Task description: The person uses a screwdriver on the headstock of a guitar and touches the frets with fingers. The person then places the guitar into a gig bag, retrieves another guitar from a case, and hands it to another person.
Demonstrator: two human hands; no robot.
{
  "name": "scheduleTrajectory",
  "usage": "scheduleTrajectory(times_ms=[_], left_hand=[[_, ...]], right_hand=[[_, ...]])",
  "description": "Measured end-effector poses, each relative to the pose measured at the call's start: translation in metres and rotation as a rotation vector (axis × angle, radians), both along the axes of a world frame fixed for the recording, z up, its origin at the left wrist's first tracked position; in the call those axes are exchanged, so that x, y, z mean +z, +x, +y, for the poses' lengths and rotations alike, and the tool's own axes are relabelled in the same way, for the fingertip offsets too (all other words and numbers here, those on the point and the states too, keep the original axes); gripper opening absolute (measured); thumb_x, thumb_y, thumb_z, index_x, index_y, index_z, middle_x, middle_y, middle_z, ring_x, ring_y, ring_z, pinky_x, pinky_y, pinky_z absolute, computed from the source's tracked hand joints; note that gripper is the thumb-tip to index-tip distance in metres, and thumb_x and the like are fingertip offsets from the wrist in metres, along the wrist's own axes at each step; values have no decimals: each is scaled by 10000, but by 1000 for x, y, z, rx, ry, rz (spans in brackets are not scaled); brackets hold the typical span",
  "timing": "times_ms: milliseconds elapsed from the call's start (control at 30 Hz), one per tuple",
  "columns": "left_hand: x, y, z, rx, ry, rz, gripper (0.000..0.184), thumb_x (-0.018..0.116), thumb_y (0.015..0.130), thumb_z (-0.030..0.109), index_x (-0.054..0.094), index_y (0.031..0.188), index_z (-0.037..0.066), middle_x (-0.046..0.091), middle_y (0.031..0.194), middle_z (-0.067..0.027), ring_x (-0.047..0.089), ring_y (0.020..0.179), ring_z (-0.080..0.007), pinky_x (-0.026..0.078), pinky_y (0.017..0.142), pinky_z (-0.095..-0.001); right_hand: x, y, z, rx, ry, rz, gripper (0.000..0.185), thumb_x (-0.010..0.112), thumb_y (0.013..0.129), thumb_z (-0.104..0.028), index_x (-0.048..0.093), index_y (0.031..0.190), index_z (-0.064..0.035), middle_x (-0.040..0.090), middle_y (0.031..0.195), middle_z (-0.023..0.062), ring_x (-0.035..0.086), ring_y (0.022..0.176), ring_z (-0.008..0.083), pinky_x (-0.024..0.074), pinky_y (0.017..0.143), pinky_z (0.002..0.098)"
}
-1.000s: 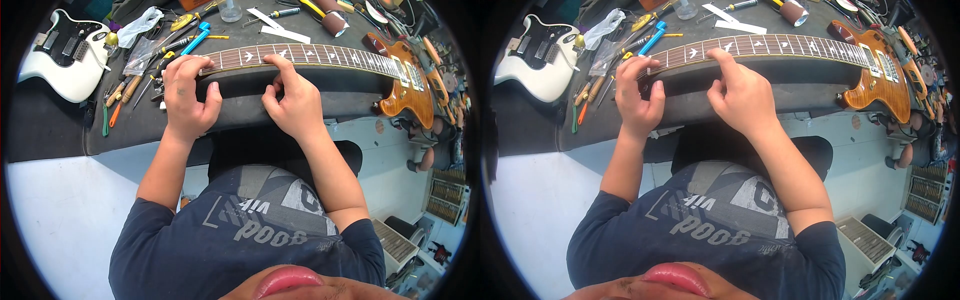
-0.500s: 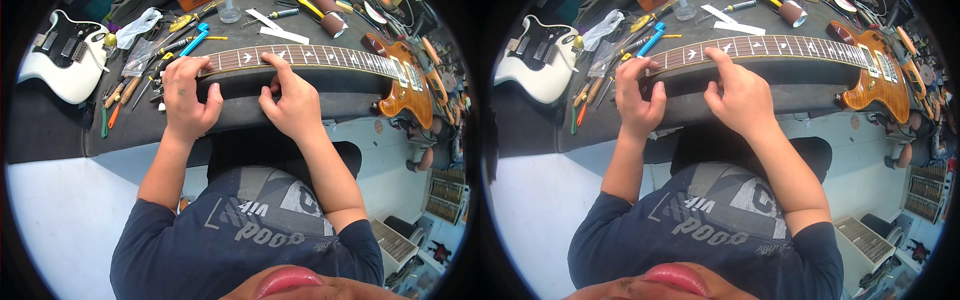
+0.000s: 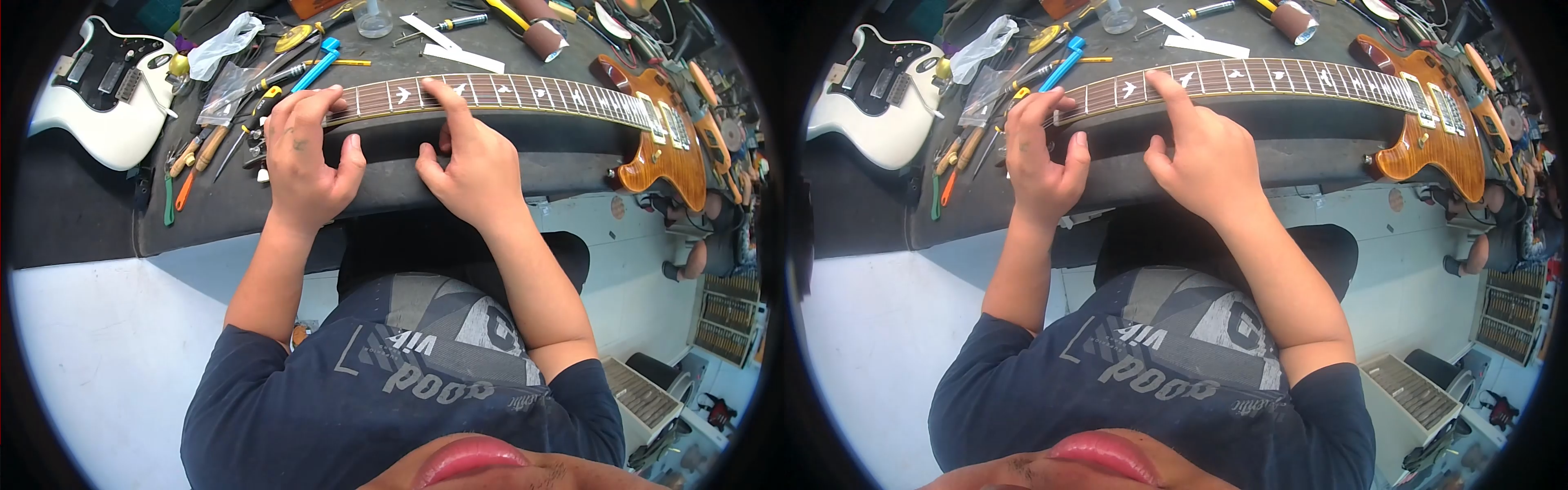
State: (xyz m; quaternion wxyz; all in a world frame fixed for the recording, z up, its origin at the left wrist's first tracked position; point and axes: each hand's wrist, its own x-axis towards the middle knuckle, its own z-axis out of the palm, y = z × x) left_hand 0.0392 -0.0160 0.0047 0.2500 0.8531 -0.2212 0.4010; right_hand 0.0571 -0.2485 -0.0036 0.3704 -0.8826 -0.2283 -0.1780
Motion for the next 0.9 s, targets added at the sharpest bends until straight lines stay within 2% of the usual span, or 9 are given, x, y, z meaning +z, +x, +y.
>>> scheduleTrajectory(times_ms=[100, 200, 267, 333, 433, 533, 567, 667, 900], left_hand=[[3, -2, -2, 21, 24, -13, 589, 700, 827, 16, 579, 1404, 15, 715, 1192, -137, 616, 1199, -334, 487, 1023, -433], [9, -6, -2, 48, 97, 65, 611, 703, 830, 25, 566, 1426, 18, 720, 1211, -140, 615, 1214, -338, 484, 1037, -436], [2, -3, -2, 19, 25, 25, 642, 718, 814, 57, 561, 1435, 29, 725, 1202, -120, 621, 1203, -320, 464, 1024, -435], [-2, 2, 1, 2, -34, -47, 664, 743, 780, 107, 572, 1419, 43, 726, 1168, -80, 625, 1186, -295, 426, 980, -434], [3, -1, 0, 42, 85, 13, 667, 744, 776, 103, 574, 1419, 43, 719, 1174, -83, 622, 1185, -302, 432, 988, -438], [-4, 1, -1, -1, -82, -8, 669, 747, 773, 101, 577, 1417, 41, 713, 1178, -87, 620, 1183, -311, 438, 1002, -442], [-2, 1, -1, 13, -30, 6, 668, 748, 772, 101, 578, 1415, 40, 713, 1177, -88, 619, 1183, -313, 439, 1005, -443], [4, -2, -1, 40, 57, 33, 663, 751, 770, 103, 582, 1408, 42, 714, 1175, -90, 617, 1185, -319, 441, 1011, -446], [5, 0, -5, 63, 65, 15, 661, 757, 767, 113, 580, 1401, 46, 716, 1181, -95, 617, 1201, -323, 446, 1000, -452]], right_hand=[[-1, 2, -1, -8, -65, 5, 706, 739, 834, -152, 527, 1506, -201, 666, 724, 91, 699, 672, 321, 572, 644, 450], [0, 3, 1, -14, -71, 19, 709, 742, 835, -144, 522, 1506, -211, 656, 732, 82, 694, 675, 312, 564, 642, 443], [-1, 2, -1, -19, -70, 24, 722, 744, 838, -123, 512, 1511, -240, 632, 753, 48, 683, 683, 268, 547, 642, 410], [0, 1, 0, -23, -76, 39, 718, 743, 839, -123, 512, 1509, -242, 631, 752, 48, 683, 685, 269, 548, 644, 411], [0, 2, 1, -27, -79, 36, 716, 741, 841, -122, 512, 1507, -246, 631, 751, 49, 685, 689, 269, 549, 648, 411], [-1, 2, 1, -29, -78, 38, 717, 740, 842, -121, 510, 1508, -251, 632, 753, 49, 687, 692, 269, 550, 651, 412], [-1, 2, 1, -28, -77, 40, 718, 740, 842, -120, 509, 1508, -253, 633, 754, 49, 687, 693, 269, 550, 652, 412], [1, 3, 1, -11, -63, 13, 700, 737, 838, -158, 522, 1503, -198, 676, 730, 106, 709, 682, 341, 579, 649, 469], [6, 5, 3, -33, -119, 46, 699, 735, 845, -195, 519, 1510, -201, 690, 712, 108, 721, 667, 343, 580, 627, 467]])
